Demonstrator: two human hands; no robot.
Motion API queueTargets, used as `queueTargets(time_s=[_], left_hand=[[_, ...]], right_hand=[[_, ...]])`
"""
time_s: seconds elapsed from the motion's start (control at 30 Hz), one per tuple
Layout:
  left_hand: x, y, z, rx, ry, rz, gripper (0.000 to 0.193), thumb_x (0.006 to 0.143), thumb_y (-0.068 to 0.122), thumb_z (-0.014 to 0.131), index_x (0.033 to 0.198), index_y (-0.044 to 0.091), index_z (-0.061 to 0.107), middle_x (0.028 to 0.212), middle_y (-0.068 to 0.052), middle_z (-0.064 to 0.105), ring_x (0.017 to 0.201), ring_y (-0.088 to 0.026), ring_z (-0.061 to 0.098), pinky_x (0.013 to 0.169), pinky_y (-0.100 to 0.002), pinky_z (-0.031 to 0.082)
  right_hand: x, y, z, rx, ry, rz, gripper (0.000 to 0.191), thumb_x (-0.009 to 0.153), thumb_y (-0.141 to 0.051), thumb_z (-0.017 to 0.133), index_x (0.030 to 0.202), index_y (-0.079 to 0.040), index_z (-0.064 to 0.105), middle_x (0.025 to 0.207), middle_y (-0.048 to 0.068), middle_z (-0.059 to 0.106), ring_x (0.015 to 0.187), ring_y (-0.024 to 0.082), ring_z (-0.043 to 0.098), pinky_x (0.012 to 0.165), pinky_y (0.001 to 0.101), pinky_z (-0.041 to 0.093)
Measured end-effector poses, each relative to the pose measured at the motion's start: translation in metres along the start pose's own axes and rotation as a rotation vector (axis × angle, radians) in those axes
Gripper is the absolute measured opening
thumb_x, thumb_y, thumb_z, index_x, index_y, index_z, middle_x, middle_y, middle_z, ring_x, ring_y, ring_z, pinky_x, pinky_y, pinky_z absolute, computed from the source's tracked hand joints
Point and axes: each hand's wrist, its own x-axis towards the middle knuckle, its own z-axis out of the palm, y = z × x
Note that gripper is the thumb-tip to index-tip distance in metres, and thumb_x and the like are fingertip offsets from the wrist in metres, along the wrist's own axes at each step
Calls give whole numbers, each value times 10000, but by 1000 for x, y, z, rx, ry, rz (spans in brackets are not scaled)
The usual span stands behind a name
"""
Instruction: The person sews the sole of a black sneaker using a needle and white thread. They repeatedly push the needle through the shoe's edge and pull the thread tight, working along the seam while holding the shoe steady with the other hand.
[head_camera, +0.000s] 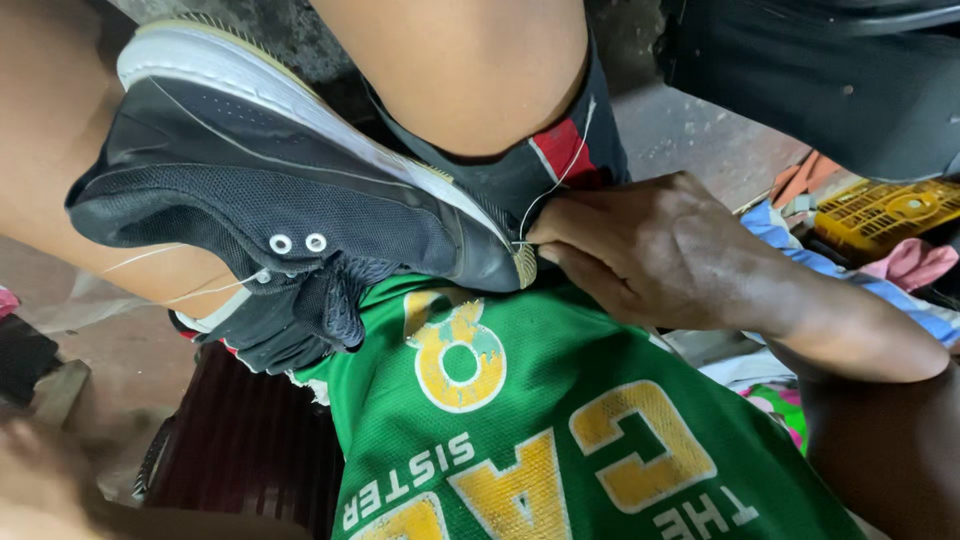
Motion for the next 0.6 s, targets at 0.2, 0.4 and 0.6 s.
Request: queueTargets(time_s=[0.2,0.4,0.6], left_hand=[[-30,90,30,180,-235,810,237,1014,271,700,945,44,703,977,-119,693,880,-287,693,767,-393,553],[-15,141,45,167,-447,1044,158,946,188,756,988,43,710,1035,-119,701,919,-330,713,810,-433,572],[-2,131,29,-255,-607,803,118,921,73,786,1005,34,713,884,-76,687,681,-196,632,626,-319,501]], right_hand=[[5,-5,2,-58,3,49,106,885,-86,693,987,-63,681,700,94,700,589,258,692,553,395,538],[9,-10,6,-75,6,57,132,872,-111,713,991,-68,677,696,97,704,600,265,702,535,396,519],[8,-8,7,-68,8,70,110,875,-112,716,968,-71,675,674,94,696,584,264,695,527,394,510]])
